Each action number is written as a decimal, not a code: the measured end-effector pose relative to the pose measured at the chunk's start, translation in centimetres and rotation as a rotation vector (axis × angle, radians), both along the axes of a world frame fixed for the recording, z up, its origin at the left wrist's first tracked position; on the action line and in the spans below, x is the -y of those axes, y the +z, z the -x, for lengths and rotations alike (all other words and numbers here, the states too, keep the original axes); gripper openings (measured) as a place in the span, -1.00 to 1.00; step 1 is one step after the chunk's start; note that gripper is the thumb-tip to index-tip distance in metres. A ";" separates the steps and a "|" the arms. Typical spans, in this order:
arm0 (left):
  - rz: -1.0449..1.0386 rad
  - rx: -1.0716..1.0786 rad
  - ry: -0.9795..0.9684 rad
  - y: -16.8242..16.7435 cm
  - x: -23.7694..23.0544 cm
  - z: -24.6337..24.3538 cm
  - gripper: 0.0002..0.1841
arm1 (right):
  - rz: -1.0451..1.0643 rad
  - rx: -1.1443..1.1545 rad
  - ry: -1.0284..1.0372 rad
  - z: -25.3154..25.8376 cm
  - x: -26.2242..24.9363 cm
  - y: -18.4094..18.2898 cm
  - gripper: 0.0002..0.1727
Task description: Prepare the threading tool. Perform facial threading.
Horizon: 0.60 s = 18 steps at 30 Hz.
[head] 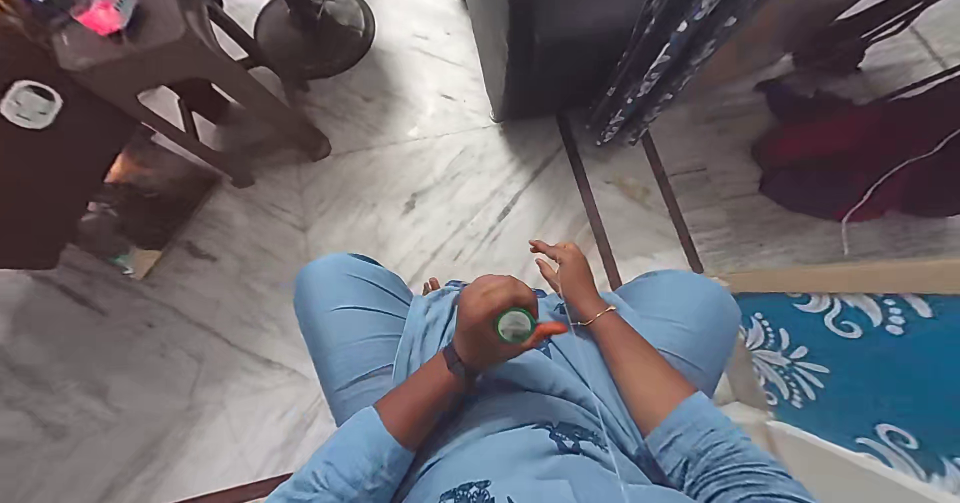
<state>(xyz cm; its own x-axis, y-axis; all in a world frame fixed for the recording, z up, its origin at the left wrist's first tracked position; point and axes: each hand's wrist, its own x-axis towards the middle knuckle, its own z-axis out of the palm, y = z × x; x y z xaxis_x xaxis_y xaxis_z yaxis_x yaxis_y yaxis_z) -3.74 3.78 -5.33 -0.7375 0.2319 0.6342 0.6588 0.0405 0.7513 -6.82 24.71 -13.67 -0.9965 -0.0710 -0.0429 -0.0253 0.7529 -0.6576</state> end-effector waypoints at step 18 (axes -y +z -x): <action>0.035 0.058 0.227 2.3 5.3 1.4 -0.83 | -0.374 -0.557 -0.202 -0.9 -1.1 3.7 -0.64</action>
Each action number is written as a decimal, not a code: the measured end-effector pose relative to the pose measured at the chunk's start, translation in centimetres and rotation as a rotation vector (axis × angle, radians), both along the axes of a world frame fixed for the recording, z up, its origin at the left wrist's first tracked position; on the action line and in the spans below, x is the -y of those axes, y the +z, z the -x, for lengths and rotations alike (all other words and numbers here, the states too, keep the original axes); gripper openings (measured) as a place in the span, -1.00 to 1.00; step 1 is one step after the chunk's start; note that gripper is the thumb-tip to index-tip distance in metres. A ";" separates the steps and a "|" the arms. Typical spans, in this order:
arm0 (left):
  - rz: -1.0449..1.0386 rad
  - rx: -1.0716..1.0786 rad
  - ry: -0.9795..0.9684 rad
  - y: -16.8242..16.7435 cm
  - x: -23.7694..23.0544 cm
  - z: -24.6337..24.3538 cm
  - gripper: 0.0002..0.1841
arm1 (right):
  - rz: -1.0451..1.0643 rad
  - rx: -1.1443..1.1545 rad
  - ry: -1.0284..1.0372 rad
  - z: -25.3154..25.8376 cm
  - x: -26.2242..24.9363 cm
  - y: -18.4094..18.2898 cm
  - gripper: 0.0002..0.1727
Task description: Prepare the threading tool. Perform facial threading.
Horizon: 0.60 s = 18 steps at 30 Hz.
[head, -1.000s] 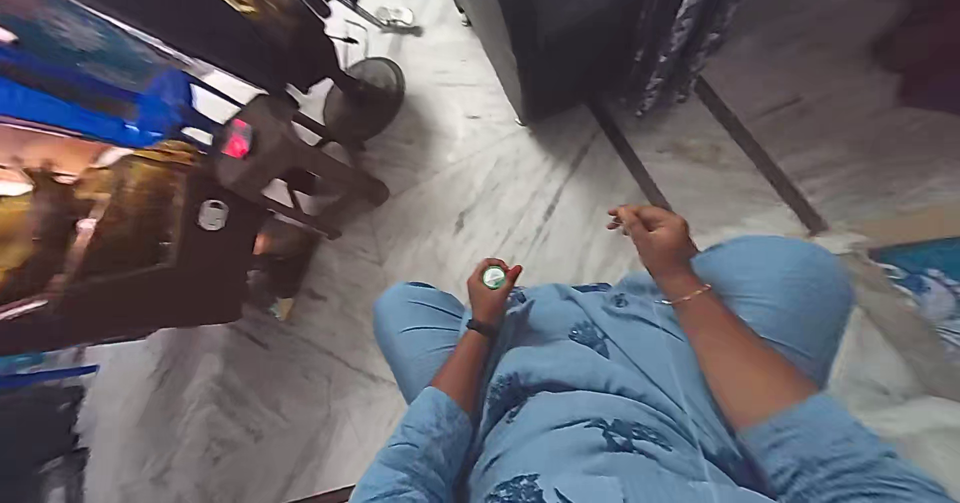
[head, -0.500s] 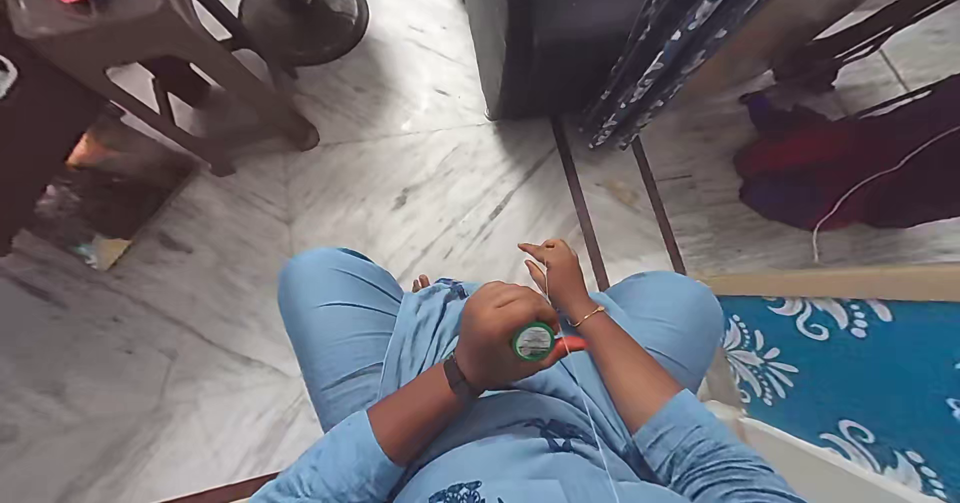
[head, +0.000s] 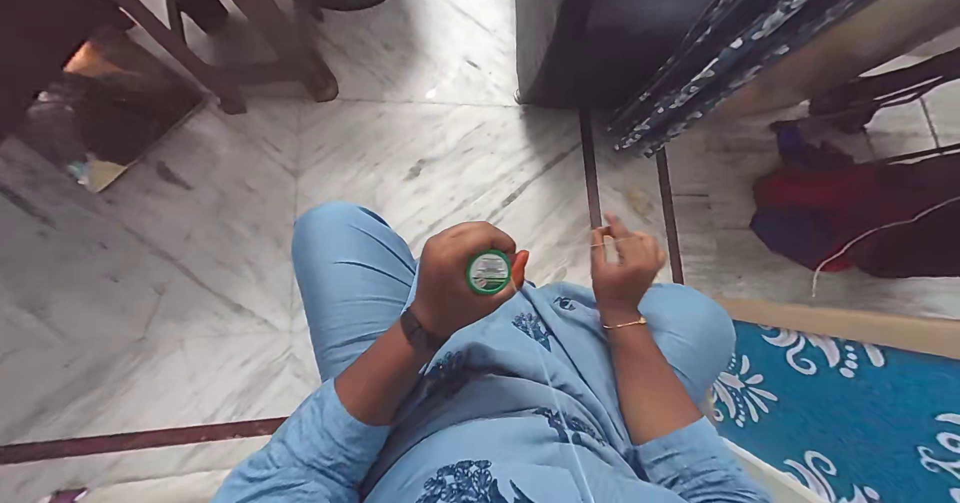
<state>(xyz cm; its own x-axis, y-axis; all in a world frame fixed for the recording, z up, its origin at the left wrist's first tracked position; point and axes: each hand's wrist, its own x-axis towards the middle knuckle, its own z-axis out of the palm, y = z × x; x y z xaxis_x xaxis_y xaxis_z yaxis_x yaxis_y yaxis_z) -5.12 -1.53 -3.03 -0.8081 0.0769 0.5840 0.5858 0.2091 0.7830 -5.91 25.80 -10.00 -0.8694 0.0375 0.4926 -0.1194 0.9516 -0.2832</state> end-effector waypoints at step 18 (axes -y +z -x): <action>-0.038 -0.113 -0.214 4.6 0.6 -0.2 -0.87 | 0.139 -0.443 -0.008 -2.0 -2.1 3.0 -0.75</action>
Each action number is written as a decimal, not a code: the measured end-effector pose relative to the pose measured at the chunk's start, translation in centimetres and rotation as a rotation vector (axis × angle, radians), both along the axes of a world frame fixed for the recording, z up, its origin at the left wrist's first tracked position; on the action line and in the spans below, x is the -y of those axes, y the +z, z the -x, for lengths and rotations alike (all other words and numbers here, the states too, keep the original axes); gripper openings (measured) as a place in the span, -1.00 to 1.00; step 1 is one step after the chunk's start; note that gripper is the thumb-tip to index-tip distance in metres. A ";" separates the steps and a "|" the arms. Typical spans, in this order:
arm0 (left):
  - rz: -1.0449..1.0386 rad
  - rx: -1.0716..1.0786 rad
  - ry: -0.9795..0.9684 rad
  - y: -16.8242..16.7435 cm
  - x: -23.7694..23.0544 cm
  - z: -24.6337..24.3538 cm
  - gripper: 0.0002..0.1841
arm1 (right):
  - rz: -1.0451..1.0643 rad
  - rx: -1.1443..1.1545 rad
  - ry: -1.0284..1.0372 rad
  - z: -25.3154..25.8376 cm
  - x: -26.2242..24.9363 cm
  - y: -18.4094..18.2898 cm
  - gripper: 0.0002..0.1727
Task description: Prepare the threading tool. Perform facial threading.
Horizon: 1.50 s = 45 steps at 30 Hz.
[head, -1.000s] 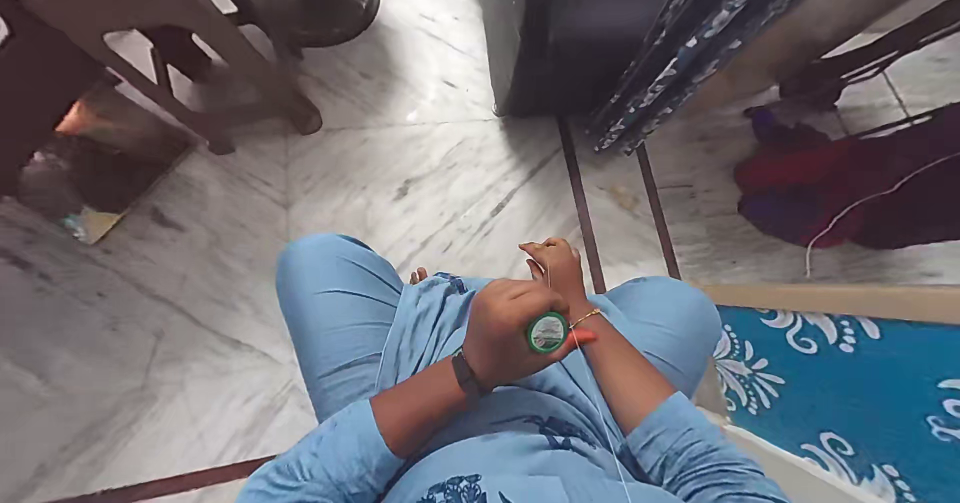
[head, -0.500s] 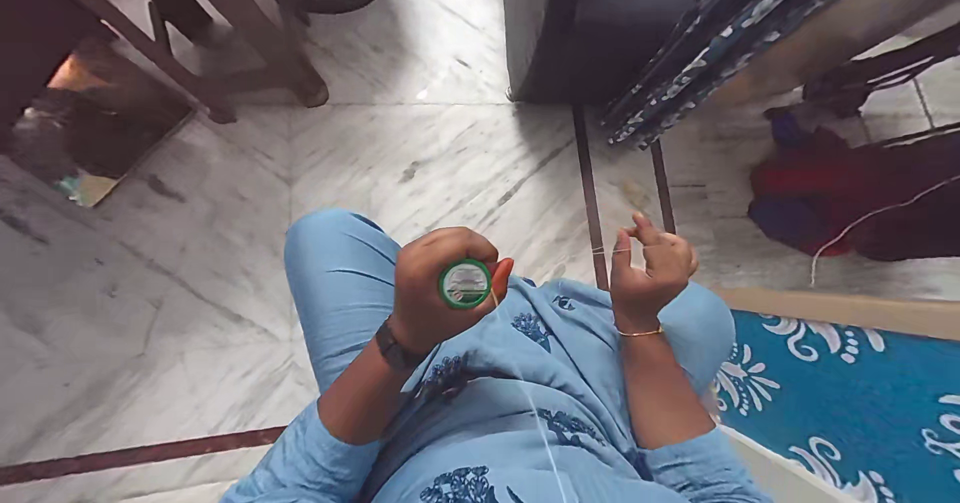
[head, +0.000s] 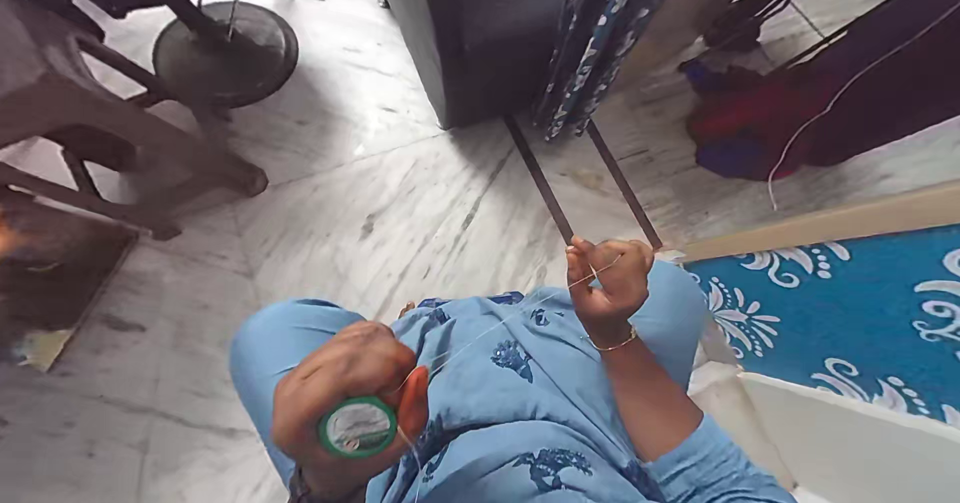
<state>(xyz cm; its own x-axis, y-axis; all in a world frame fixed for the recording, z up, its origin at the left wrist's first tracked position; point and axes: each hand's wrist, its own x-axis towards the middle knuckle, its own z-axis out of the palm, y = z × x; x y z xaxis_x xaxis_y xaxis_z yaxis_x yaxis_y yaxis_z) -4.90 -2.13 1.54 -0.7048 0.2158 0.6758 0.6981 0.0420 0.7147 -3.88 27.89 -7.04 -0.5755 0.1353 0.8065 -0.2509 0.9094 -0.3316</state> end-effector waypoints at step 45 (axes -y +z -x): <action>0.016 0.330 -0.274 -4.9 -1.2 1.8 -0.63 | 0.075 0.463 0.423 0.2 5.1 -3.2 -0.47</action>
<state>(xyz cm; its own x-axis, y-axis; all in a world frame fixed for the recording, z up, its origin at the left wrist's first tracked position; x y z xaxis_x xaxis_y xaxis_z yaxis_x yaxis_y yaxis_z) -6.70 -0.90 -3.40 -0.7981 0.4338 0.4183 0.4186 -0.1002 0.9026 -4.11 22.82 -10.22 -0.8788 -0.1338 0.4581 -0.3989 0.7328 -0.5513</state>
